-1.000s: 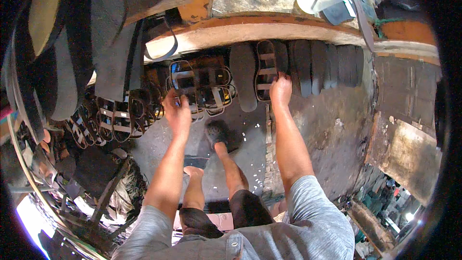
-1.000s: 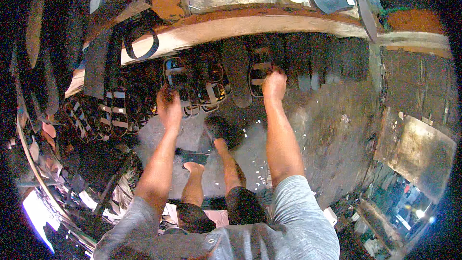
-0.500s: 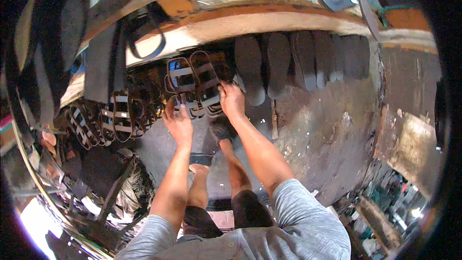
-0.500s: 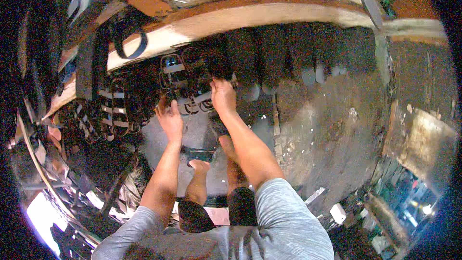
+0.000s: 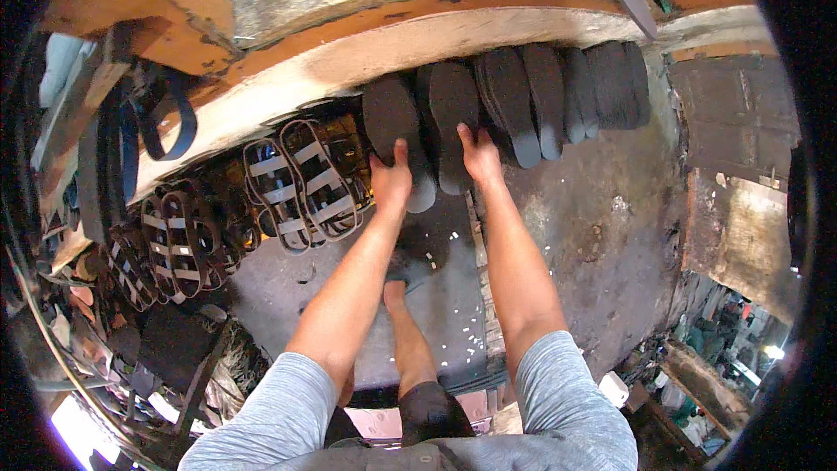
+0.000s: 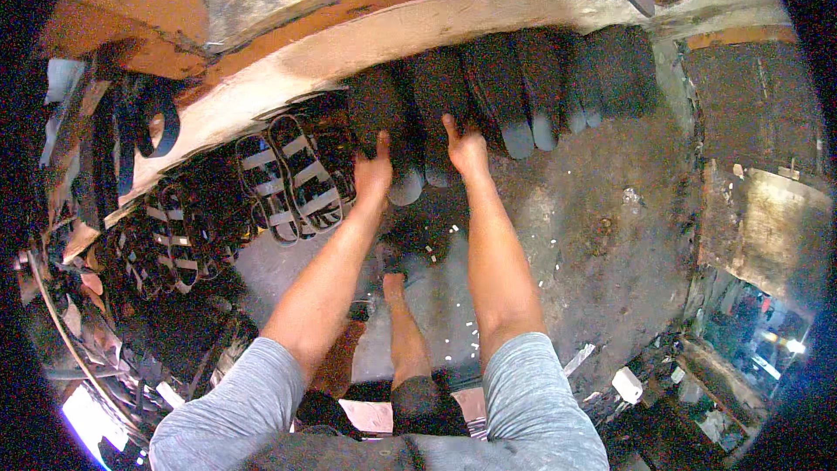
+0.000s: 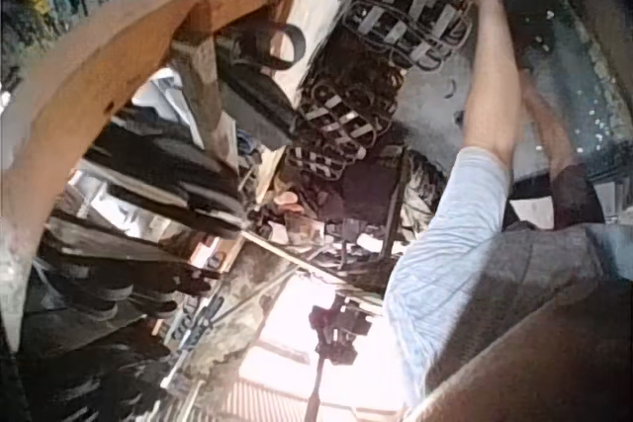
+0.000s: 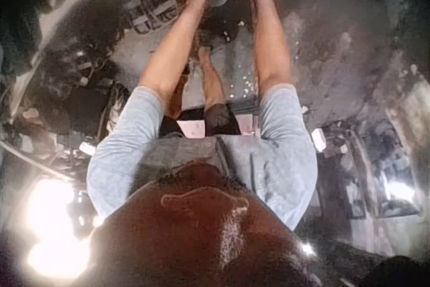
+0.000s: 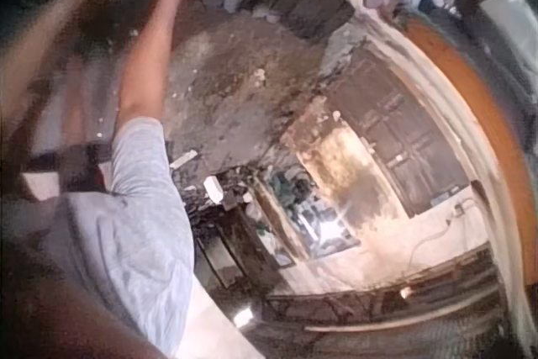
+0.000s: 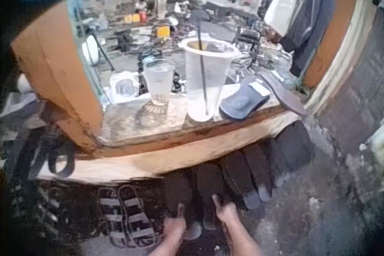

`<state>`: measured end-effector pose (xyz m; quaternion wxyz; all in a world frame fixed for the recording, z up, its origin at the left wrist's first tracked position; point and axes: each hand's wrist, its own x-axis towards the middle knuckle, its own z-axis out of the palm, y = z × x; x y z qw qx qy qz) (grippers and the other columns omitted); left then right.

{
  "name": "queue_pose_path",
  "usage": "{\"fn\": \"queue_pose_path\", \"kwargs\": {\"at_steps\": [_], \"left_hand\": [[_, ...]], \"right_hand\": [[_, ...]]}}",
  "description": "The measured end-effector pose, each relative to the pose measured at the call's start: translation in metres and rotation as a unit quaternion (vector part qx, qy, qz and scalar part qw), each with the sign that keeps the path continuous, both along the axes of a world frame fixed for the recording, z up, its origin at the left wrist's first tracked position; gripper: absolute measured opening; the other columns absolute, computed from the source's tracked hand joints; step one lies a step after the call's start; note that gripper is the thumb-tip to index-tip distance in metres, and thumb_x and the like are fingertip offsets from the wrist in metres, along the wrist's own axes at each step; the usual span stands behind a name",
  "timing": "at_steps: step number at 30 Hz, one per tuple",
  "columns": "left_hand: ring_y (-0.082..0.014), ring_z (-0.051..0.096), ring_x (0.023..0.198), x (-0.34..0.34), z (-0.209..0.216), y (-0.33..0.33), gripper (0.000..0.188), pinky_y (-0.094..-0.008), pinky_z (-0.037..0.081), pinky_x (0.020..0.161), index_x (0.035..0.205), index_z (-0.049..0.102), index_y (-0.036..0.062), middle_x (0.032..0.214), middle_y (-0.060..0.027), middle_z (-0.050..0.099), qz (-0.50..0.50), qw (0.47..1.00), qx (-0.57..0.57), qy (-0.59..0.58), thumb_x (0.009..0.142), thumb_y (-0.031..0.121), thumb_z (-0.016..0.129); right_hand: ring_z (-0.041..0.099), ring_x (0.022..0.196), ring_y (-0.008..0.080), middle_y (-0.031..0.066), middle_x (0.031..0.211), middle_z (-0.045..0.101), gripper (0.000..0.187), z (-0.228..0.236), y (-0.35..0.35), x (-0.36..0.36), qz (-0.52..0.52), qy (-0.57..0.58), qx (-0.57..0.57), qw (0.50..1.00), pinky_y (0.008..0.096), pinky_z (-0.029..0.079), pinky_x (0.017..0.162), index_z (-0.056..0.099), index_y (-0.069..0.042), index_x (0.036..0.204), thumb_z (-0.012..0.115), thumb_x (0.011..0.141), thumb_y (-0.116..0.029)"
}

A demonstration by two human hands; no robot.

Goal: The person uses a manual press to cut pink foam sheets into smaller rectangular pieces. They repeatedly load the foam, press the lever to cut, and remove the cut pieces. The person also moves a stack of cut foam and handles several pairs of sandals.

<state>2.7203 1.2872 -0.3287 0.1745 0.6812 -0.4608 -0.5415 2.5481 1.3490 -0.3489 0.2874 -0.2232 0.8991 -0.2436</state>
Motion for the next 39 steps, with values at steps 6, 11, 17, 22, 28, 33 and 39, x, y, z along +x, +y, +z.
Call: {"fn": "queue_pose_path", "kwargs": {"at_steps": [6, 11, 17, 22, 28, 33, 39], "left_hand": [[-0.0286, 0.057, 0.119, -0.023, -0.020, -0.034, 0.067, -0.0407, 0.045, 0.098, 0.139, 0.045, -0.0034, 0.133, -0.0168, 0.058, 0.098, 0.974, 0.112, 0.174, 0.098, 0.048, 0.057], [-0.0252, 0.055, 0.120, -0.015, -0.017, -0.027, 0.062, -0.0369, 0.045, 0.099, 0.141, 0.043, -0.0013, 0.136, -0.0140, 0.056, 0.099, 0.938, 0.126, 0.307, 0.097, 0.037, 0.063], [-0.0232, 0.057, 0.117, -0.016, -0.016, -0.022, 0.066, -0.0359, 0.045, 0.099, 0.141, 0.044, 0.0006, 0.132, -0.0122, 0.058, 0.025, 0.962, 0.029, 0.272, 0.090, 0.030, 0.074], [-0.0253, 0.059, 0.116, -0.019, -0.019, -0.023, 0.062, -0.0408, 0.049, 0.097, 0.140, 0.046, 0.0023, 0.132, -0.0118, 0.059, 0.108, 0.907, 0.164, 0.373, 0.096, 0.043, 0.062], [-0.0244, 0.057, 0.120, -0.016, -0.019, -0.023, 0.062, -0.0400, 0.044, 0.104, 0.144, 0.044, 0.0048, 0.137, -0.0073, 0.056, 0.085, 0.895, 0.183, 0.398, 0.102, 0.051, 0.048], [-0.0243, 0.048, 0.131, -0.011, -0.023, -0.018, 0.067, -0.0399, 0.038, 0.110, 0.149, 0.038, 0.0066, 0.147, -0.0074, 0.048, 0.106, 0.890, 0.167, 0.410, 0.102, 0.054, 0.044], [-0.0291, 0.034, 0.143, 0.004, -0.017, 0.043, 0.078, -0.0514, 0.027, 0.116, 0.153, 0.035, 0.0159, 0.158, -0.0030, 0.034, 0.268, 0.783, 0.276, 0.488, 0.097, 0.071, 0.028]], "right_hand": [[0.049, 0.125, 0.0480, 0.0349, 0.128, 0.054, 0.072, -0.023, -0.004, -0.015, 0.103, 0.028, -0.027, 0.994, 0.0461, 0.043, 0.101, 0.050, 0.009, 0.129, 0.045, 0.100, -0.056], [0.050, 0.124, 0.0481, 0.0358, 0.128, 0.053, 0.070, -0.001, -0.001, -0.031, 0.196, 0.007, -0.015, 0.981, 0.0461, 0.043, 0.101, 0.048, 0.011, 0.130, 0.046, 0.100, -0.053], [0.052, 0.119, 0.0487, 0.0362, 0.125, 0.055, 0.064, 0.001, -0.016, -0.028, 0.147, 0.039, -0.129, 0.980, 0.0483, 0.044, 0.099, 0.048, 0.009, 0.130, 0.045, 0.102, -0.048], [0.055, 0.117, 0.0470, 0.0357, 0.124, 0.055, 0.058, 0.003, -0.015, -0.034, 0.198, 0.078, -0.089, 0.973, 0.0485, 0.046, 0.098, 0.046, 0.008, 0.134, 0.042, 0.104, -0.041], [0.054, 0.120, 0.0457, 0.0339, 0.130, 0.054, 0.058, 0.002, -0.026, -0.039, 0.186, 0.056, -0.055, 0.979, 0.0470, 0.044, 0.103, 0.048, 0.008, 0.135, 0.042, 0.104, -0.041], [0.054, 0.120, 0.0465, 0.0331, 0.127, 0.056, 0.059, 0.002, -0.012, -0.027, 0.099, -0.012, -0.093, 0.991, 0.0479, 0.044, 0.100, 0.050, 0.006, 0.134, 0.043, 0.103, -0.044], [0.053, 0.126, 0.0347, 0.0215, 0.137, 0.055, 0.066, 0.016, 0.043, 0.028, -0.296, -0.233, -0.113, 0.919, 0.0439, 0.040, 0.105, 0.049, -0.002, 0.139, 0.041, 0.102, -0.056]]}}
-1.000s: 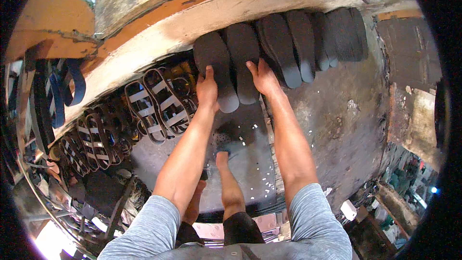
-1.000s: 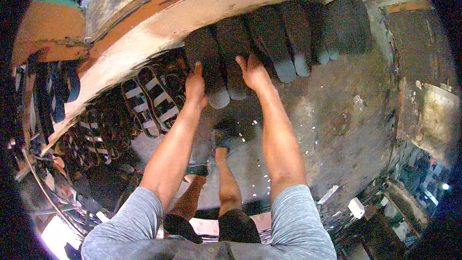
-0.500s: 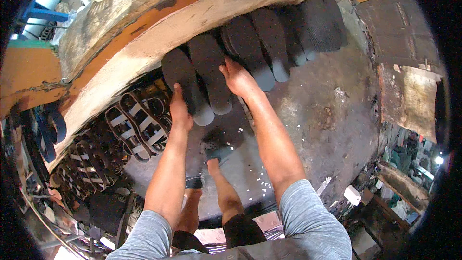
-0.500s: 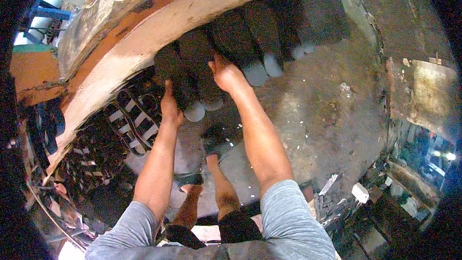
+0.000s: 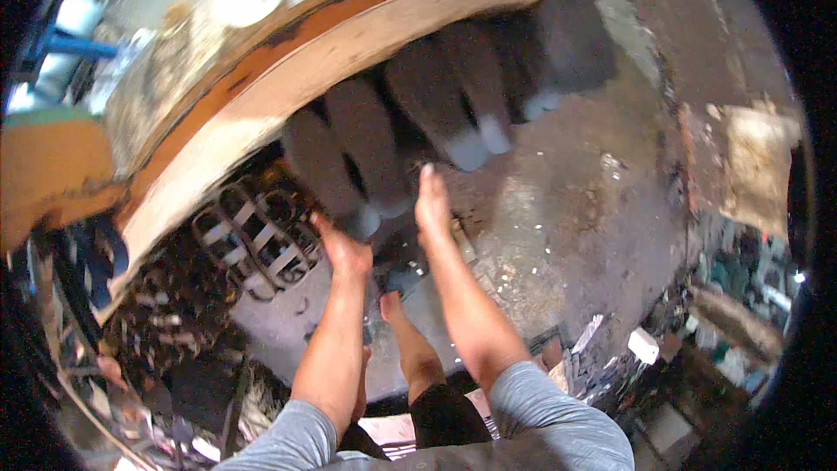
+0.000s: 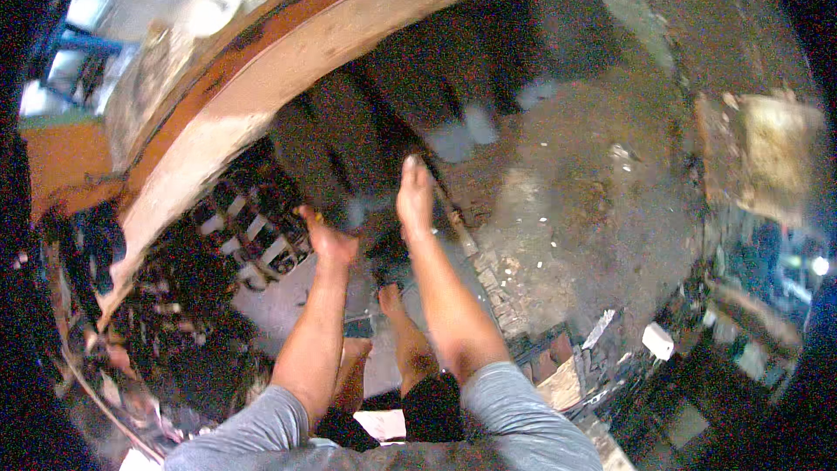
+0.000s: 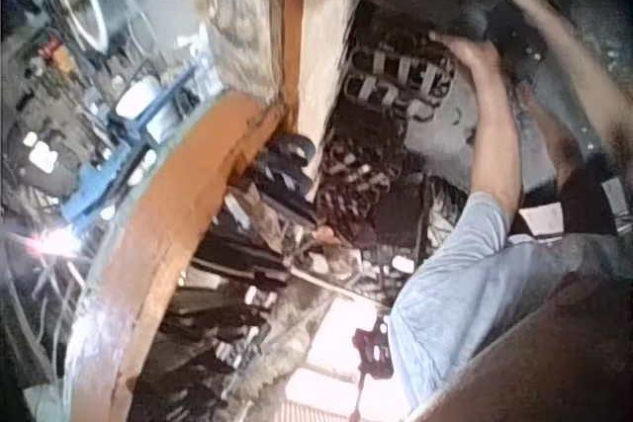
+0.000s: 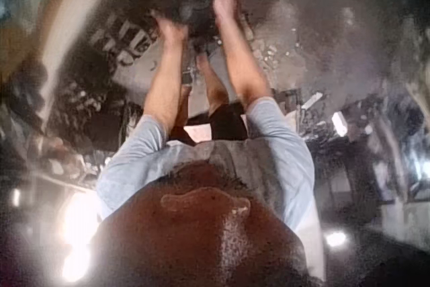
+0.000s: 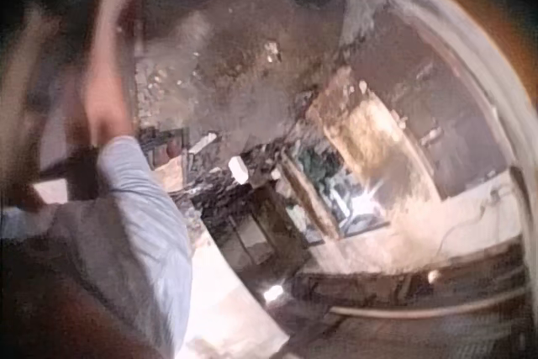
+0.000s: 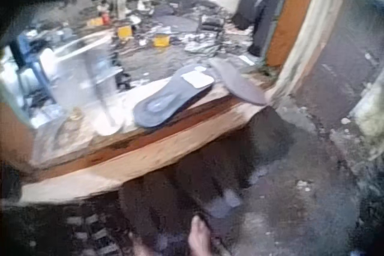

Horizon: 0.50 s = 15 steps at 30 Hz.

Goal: The person uses a manual press to cut pink foam sheets into smaller rectangular pieces. They repeatedly load the foam, press the lever to cut, and remove the cut pieces. The person also moves a stack of cut foam and handles several pairs of sandals.

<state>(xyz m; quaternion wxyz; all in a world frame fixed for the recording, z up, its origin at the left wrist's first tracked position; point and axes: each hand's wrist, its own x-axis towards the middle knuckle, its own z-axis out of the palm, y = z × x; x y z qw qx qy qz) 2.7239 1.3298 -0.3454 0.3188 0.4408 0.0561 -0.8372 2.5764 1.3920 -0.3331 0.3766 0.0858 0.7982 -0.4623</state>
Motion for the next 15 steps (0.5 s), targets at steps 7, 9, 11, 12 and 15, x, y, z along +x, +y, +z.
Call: {"fn": "queue_pose_path", "kwargs": {"at_steps": [7, 9, 11, 12, 15], "left_hand": [[-0.0391, 0.037, 0.140, -0.037, -0.015, 0.003, 0.075, -0.0613, 0.023, 0.116, 0.146, 0.046, 0.0142, 0.151, -0.0110, 0.044, 0.102, 0.992, 0.053, 0.053, 0.097, 0.065, 0.020], [-0.0392, 0.038, 0.139, -0.041, -0.015, 0.001, 0.074, -0.0596, 0.024, 0.117, 0.145, 0.047, 0.0121, 0.151, -0.0119, 0.045, 0.130, 0.989, 0.068, 0.034, 0.097, 0.063, 0.021], [-0.0391, 0.039, 0.139, -0.038, -0.012, 0.003, 0.073, -0.0588, 0.025, 0.117, 0.144, 0.048, 0.0111, 0.150, -0.0118, 0.045, 0.068, 0.996, 0.057, 0.016, 0.097, 0.062, 0.023], [-0.0391, 0.039, 0.139, -0.038, -0.010, 0.004, 0.073, -0.0587, 0.025, 0.117, 0.144, 0.048, 0.0110, 0.150, -0.0118, 0.046, 0.048, 0.996, 0.071, -0.011, 0.097, 0.061, 0.025], [-0.0391, 0.038, 0.139, -0.032, -0.004, 0.005, 0.071, -0.0587, 0.024, 0.117, 0.144, 0.048, 0.0112, 0.150, -0.0119, 0.046, 0.053, 0.996, 0.065, 0.027, 0.096, 0.060, 0.029]], "right_hand": [[0.045, 0.135, 0.0314, 0.0160, 0.152, 0.039, 0.090, -0.013, -0.013, 0.018, -0.336, -0.264, -0.347, 0.835, 0.0518, 0.039, 0.110, 0.027, -0.008, 0.153, 0.039, 0.093, -0.074], [0.045, 0.135, 0.0317, 0.0158, 0.152, 0.040, 0.090, -0.016, -0.015, 0.015, -0.337, -0.282, -0.336, 0.833, 0.0513, 0.039, 0.110, 0.027, -0.008, 0.153, 0.040, 0.093, -0.073], [0.045, 0.135, 0.0317, 0.0165, 0.152, 0.039, 0.093, -0.019, -0.014, 0.015, -0.359, -0.285, -0.319, 0.830, 0.0494, 0.039, 0.110, 0.025, -0.005, 0.154, 0.042, 0.093, -0.073], [0.045, 0.135, 0.0314, 0.0170, 0.152, 0.039, 0.094, -0.020, -0.013, 0.015, -0.325, -0.273, -0.322, 0.846, 0.0486, 0.039, 0.110, 0.025, -0.004, 0.154, 0.042, 0.092, -0.073], [0.043, 0.137, 0.0310, 0.0195, 0.154, 0.036, 0.099, -0.023, -0.009, 0.018, -0.302, -0.273, -0.282, 0.869, 0.0460, 0.038, 0.111, 0.024, 0.001, 0.153, 0.044, 0.091, -0.074]]}}
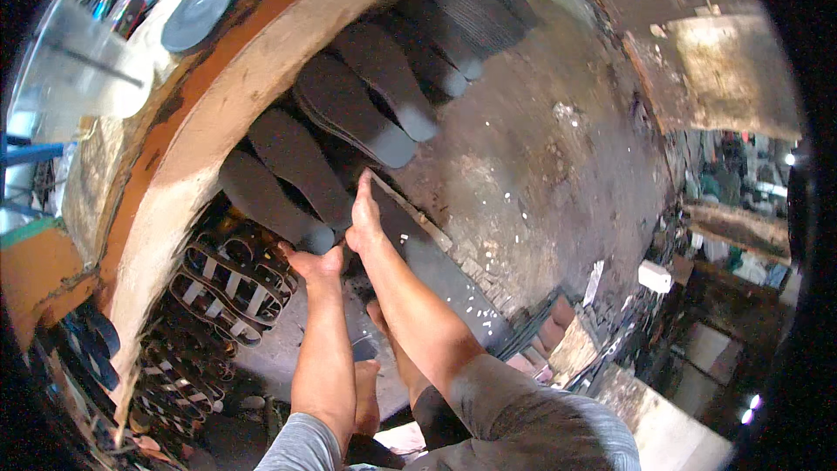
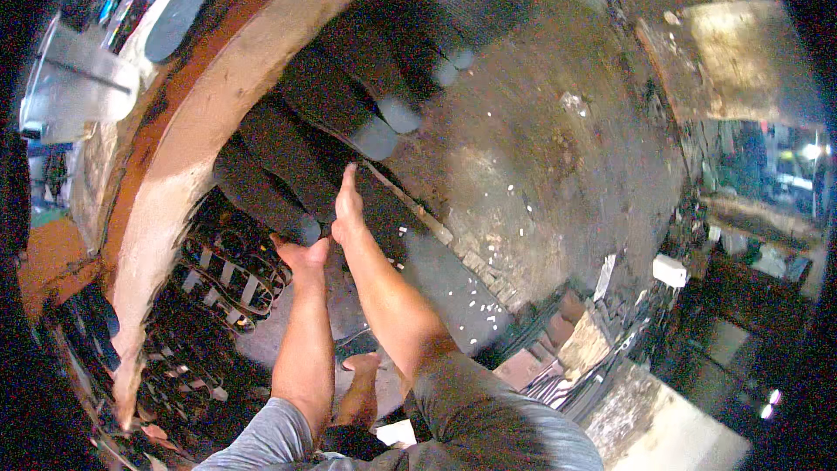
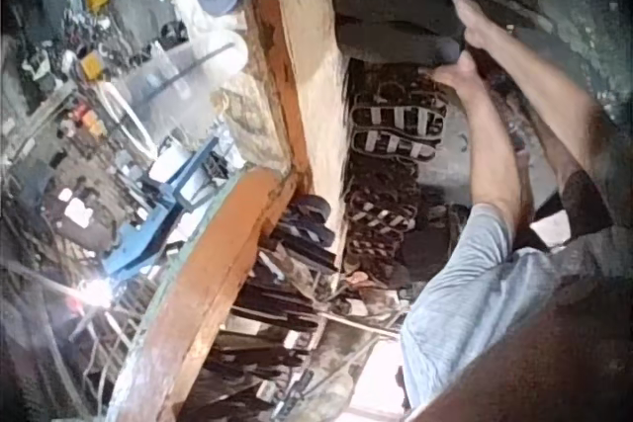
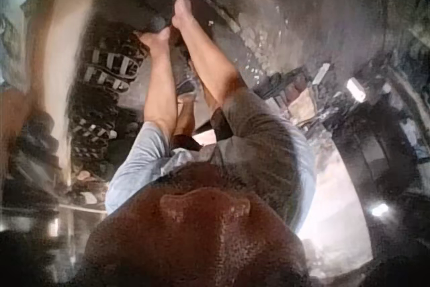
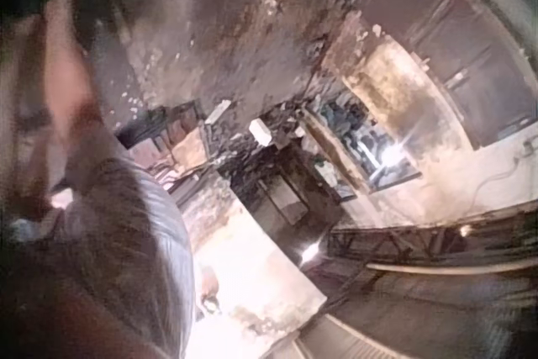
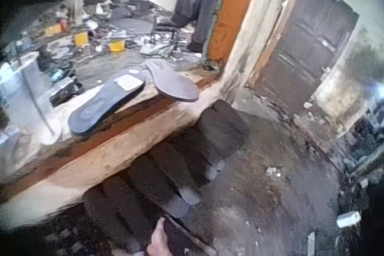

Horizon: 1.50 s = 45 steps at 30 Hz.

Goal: The person uses a manual press to cut pink foam sheets into smaller rectangular pieces. They repeatedly load the foam, press the lever to cut, and remove the cut pieces. The person also moves a stack of cut foam and handles several pairs of sandals.

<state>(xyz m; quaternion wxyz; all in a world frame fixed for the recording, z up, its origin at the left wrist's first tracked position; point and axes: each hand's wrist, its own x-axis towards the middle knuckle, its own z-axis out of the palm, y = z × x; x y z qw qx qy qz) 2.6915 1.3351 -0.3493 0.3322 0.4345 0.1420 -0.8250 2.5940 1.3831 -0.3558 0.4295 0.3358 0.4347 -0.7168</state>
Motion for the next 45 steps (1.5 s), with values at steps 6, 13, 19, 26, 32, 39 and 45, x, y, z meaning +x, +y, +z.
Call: {"fn": "queue_pose_path", "kwargs": {"at_steps": [6, 13, 19, 26, 32, 39, 45], "left_hand": [[-0.0354, 0.018, 0.149, 0.011, -0.009, -0.007, 0.074, -0.0683, -0.001, 0.114, 0.153, 0.034, 0.0221, 0.159, -0.0059, 0.033, -0.155, 0.987, -0.025, 0.009, 0.095, 0.066, 0.024], [-0.0362, 0.025, 0.145, 0.026, -0.029, -0.010, 0.069, -0.0682, 0.004, 0.113, 0.151, 0.038, 0.0177, 0.155, -0.0070, 0.038, -0.207, 0.972, -0.017, 0.113, 0.096, 0.059, 0.032], [-0.0280, 0.043, 0.136, 0.027, -0.015, -0.023, 0.067, -0.0482, 0.029, 0.115, 0.146, 0.043, 0.0134, 0.150, -0.0045, 0.045, -0.150, 0.969, -0.193, -0.045, 0.101, 0.062, 0.033], [-0.0211, 0.045, 0.132, 0.021, -0.010, -0.026, 0.068, -0.0373, 0.032, 0.114, 0.149, 0.037, 0.0101, 0.146, -0.0023, 0.047, -0.174, 0.948, -0.237, -0.121, 0.101, 0.057, 0.045], [-0.0254, 0.043, 0.135, 0.044, -0.033, -0.024, 0.060, -0.0424, 0.032, 0.115, 0.146, 0.042, 0.0108, 0.148, -0.0042, 0.047, -0.118, 0.972, -0.190, -0.074, 0.102, 0.052, 0.044], [-0.0348, 0.055, 0.121, 0.068, -0.121, -0.012, 0.054, -0.0626, 0.048, 0.096, 0.127, 0.060, 0.0163, 0.127, -0.0081, 0.063, -0.168, 0.979, -0.044, -0.110, 0.091, 0.055, 0.049], [-0.0355, 0.047, 0.133, 0.075, -0.184, -0.020, 0.052, -0.0617, 0.041, 0.106, 0.134, 0.056, 0.0121, 0.141, -0.0097, 0.055, -0.143, 0.983, -0.010, -0.115, 0.096, 0.046, 0.050]], "right_hand": [[0.022, 0.148, 0.0319, 0.0207, 0.160, 0.023, 0.105, -0.003, 0.011, -0.005, 0.161, 0.031, 0.071, 0.984, 0.0471, 0.022, 0.118, 0.022, 0.006, 0.152, 0.039, 0.091, -0.076], [0.037, 0.139, 0.0350, 0.0226, 0.151, 0.041, 0.090, -0.008, 0.020, -0.022, 0.277, 0.074, 0.064, 0.956, 0.0484, 0.027, 0.115, 0.038, 0.010, 0.144, 0.038, 0.098, -0.067], [0.036, 0.142, 0.0380, 0.0291, 0.148, 0.042, 0.098, -0.015, 0.021, -0.012, 0.309, 0.184, 0.152, 0.921, 0.0406, 0.029, 0.115, 0.041, 0.010, 0.142, 0.033, 0.094, -0.075], [0.053, 0.116, 0.0536, 0.0397, 0.114, 0.058, 0.099, -0.013, 0.001, -0.018, 0.456, 0.375, 0.274, 0.759, 0.0515, 0.041, 0.101, 0.064, 0.012, 0.106, 0.026, 0.092, -0.078], [0.034, 0.143, 0.0254, 0.0128, 0.156, 0.036, 0.084, -0.034, 0.030, -0.028, 0.305, 0.167, 0.162, 0.924, 0.0412, 0.024, 0.117, 0.034, 0.001, 0.150, 0.036, 0.099, -0.066], [0.021, 0.149, 0.0251, 0.0145, 0.162, 0.023, 0.073, -0.107, 0.052, -0.017, 0.298, 0.070, 0.137, 0.942, 0.0389, 0.018, 0.119, 0.022, 0.001, 0.154, 0.035, 0.104, -0.051], [0.034, 0.140, 0.0177, 0.0067, 0.155, 0.039, 0.065, -0.151, 0.034, -0.025, 0.310, 0.060, -0.004, 0.949, 0.0330, 0.024, 0.115, 0.037, -0.002, 0.150, 0.040, 0.104, -0.047]]}}
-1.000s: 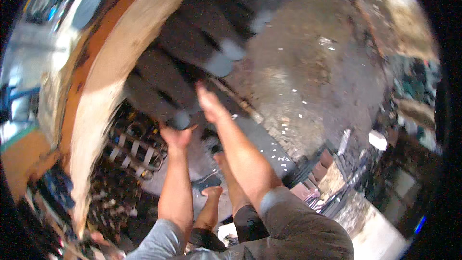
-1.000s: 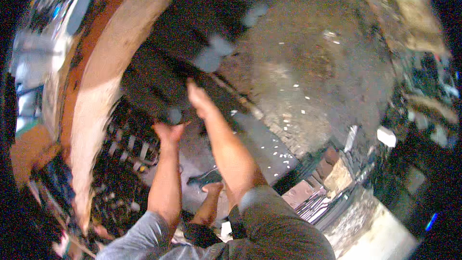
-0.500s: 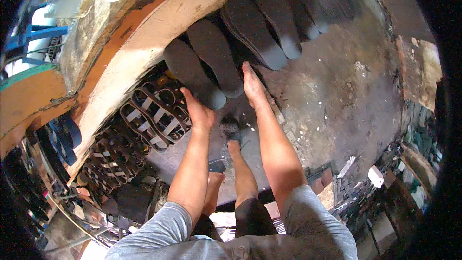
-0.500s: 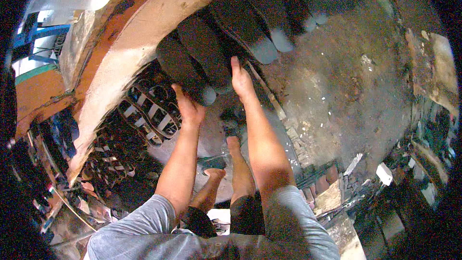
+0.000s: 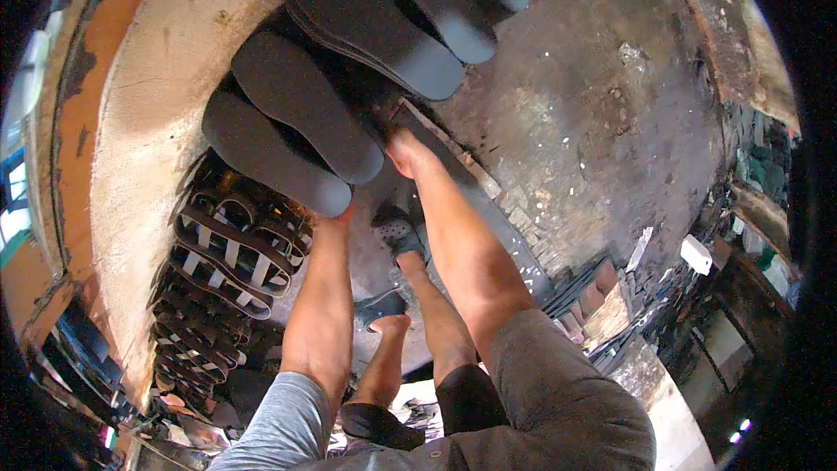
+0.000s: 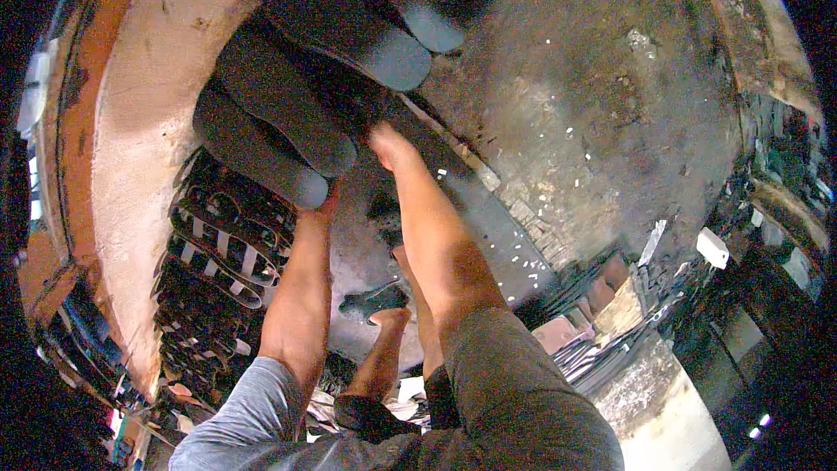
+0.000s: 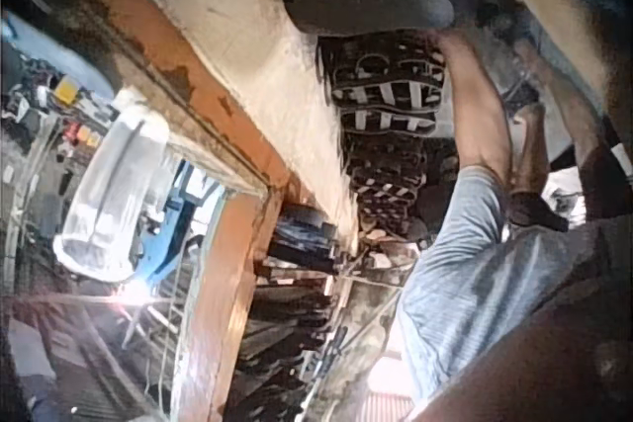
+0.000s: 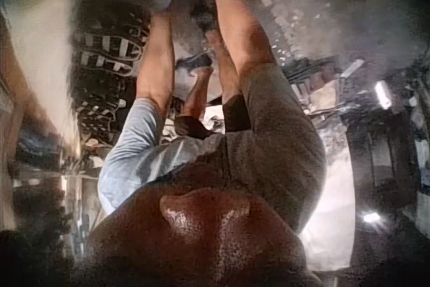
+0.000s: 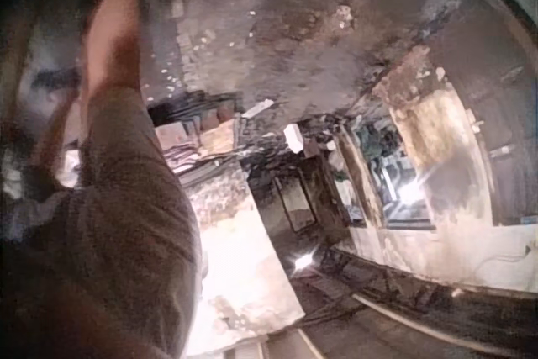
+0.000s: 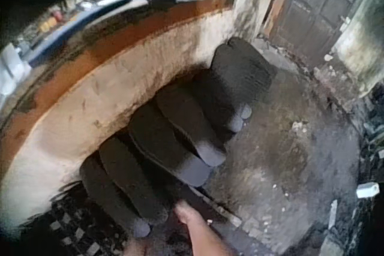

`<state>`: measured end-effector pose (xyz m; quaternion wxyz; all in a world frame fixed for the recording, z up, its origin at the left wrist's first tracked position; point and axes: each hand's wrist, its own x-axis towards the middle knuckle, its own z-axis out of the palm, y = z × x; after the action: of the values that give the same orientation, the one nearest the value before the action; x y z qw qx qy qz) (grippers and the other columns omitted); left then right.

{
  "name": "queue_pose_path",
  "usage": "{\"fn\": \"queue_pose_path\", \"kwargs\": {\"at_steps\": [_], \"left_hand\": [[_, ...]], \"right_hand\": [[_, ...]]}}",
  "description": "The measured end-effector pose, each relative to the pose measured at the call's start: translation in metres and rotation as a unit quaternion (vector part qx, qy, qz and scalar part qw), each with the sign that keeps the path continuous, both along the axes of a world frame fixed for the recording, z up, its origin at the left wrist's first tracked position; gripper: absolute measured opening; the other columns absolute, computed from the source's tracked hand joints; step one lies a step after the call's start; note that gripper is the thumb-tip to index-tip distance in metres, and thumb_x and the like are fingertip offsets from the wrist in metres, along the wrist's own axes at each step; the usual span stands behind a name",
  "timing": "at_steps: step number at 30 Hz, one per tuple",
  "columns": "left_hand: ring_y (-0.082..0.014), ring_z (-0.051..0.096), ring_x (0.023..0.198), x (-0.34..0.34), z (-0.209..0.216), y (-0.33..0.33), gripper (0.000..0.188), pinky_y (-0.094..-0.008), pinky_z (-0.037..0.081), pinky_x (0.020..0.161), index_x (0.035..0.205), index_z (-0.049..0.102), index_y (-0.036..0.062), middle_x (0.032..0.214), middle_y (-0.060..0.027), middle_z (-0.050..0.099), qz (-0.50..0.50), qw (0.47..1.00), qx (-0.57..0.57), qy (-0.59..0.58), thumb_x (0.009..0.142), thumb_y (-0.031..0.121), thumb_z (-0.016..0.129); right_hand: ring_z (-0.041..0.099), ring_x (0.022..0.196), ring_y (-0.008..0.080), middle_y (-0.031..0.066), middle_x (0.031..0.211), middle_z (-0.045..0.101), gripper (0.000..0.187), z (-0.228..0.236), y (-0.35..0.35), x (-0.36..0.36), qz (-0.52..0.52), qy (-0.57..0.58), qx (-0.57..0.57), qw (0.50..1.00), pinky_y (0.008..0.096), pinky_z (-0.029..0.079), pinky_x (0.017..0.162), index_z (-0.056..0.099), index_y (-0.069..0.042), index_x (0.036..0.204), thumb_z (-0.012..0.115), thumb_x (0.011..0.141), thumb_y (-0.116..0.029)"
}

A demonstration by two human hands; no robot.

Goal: The person uses a manual press to cut pink foam sheets into smaller rectangular pieces. They repeatedly load the foam, press the lever to cut, and remove the cut pieces. The person also moves a stack of cut foam and handles several pairs of sandals.

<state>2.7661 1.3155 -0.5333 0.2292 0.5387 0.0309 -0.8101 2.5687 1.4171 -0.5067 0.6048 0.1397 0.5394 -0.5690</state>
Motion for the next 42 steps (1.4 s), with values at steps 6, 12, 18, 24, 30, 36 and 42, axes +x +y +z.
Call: {"fn": "queue_pose_path", "kwargs": {"at_steps": [6, 12, 18, 24, 30, 36, 42], "left_hand": [[-0.0322, 0.050, 0.129, -0.023, 0.017, 0.004, 0.054, -0.0558, 0.041, 0.107, 0.134, 0.056, 0.0160, 0.138, -0.0069, 0.057, -0.027, 0.998, -0.049, 0.021, 0.094, 0.052, 0.050], [-0.0312, 0.053, 0.125, -0.037, 0.090, 0.007, 0.056, -0.0533, 0.042, 0.106, 0.133, 0.057, 0.0183, 0.134, -0.0059, 0.059, -0.005, 0.999, -0.041, -0.031, 0.093, 0.057, 0.049], [-0.0364, 0.044, 0.135, -0.055, 0.160, 0.032, 0.067, -0.0599, 0.031, 0.112, 0.142, 0.050, 0.0188, 0.146, -0.0079, 0.050, 0.083, 0.993, -0.026, 0.079, 0.096, 0.063, 0.033], [-0.0353, 0.038, 0.139, -0.075, 0.170, 0.020, 0.067, -0.0612, 0.021, 0.115, 0.148, 0.042, 0.0206, 0.149, -0.0070, 0.047, 0.197, 0.960, -0.012, 0.197, 0.100, 0.062, 0.020], [-0.0300, 0.034, 0.143, -0.057, 0.165, 0.010, 0.068, -0.0437, 0.023, 0.118, 0.151, 0.038, 0.0137, 0.154, -0.0083, 0.041, 0.141, 0.987, -0.062, 0.046, 0.103, 0.060, 0.023], [-0.0284, 0.036, 0.142, -0.053, 0.169, -0.013, 0.083, -0.0332, 0.026, 0.115, 0.153, 0.026, -0.0021, 0.156, -0.0175, 0.034, -0.099, 0.919, -0.279, -0.261, 0.101, 0.062, 0.033], [-0.0286, 0.040, 0.138, -0.074, 0.188, -0.018, 0.080, -0.0349, 0.029, 0.113, 0.155, 0.017, -0.0023, 0.152, -0.0206, 0.039, -0.180, 0.873, -0.339, -0.302, 0.103, 0.053, 0.042]], "right_hand": [[0.042, 0.132, 0.0172, 0.0031, 0.150, 0.046, 0.060, -0.004, 0.004, -0.003, 0.038, -0.005, 0.024, 0.999, 0.0314, 0.028, 0.111, 0.041, -0.004, 0.148, 0.042, 0.104, -0.043], [0.022, 0.148, 0.0210, 0.0081, 0.162, 0.026, 0.070, 0.061, 0.006, -0.015, 0.028, 0.059, 0.071, 0.995, 0.0377, 0.017, 0.118, 0.025, -0.007, 0.156, 0.041, 0.103, -0.048], [0.022, 0.149, 0.0256, 0.0104, 0.161, 0.026, 0.085, 0.144, -0.017, 0.007, -0.232, 0.061, 0.017, 0.971, 0.0402, 0.015, 0.121, 0.022, -0.004, 0.156, 0.036, 0.099, -0.066], [0.044, 0.135, 0.0323, 0.0104, 0.152, 0.042, 0.082, 0.146, -0.040, 0.027, -0.329, -0.056, -0.052, 0.941, 0.0483, 0.034, 0.114, 0.032, -0.008, 0.152, 0.036, 0.097, -0.069], [0.035, 0.143, 0.0294, 0.0116, 0.153, 0.041, 0.079, 0.144, -0.033, 0.016, -0.147, 0.108, 0.089, 0.979, 0.0417, 0.032, 0.115, 0.037, -0.005, 0.150, 0.038, 0.099, -0.065], [0.052, 0.124, 0.0466, 0.0313, 0.131, 0.055, 0.084, 0.156, -0.079, -0.026, 0.218, 0.479, 0.157, 0.835, 0.0453, 0.044, 0.102, 0.051, 0.006, 0.133, 0.043, 0.094, -0.068], [0.053, 0.119, 0.0507, 0.0381, 0.124, 0.056, 0.094, 0.143, -0.106, -0.039, 0.268, 0.589, 0.143, 0.749, 0.0490, 0.045, 0.099, 0.045, 0.012, 0.135, 0.046, 0.091, -0.072]]}}
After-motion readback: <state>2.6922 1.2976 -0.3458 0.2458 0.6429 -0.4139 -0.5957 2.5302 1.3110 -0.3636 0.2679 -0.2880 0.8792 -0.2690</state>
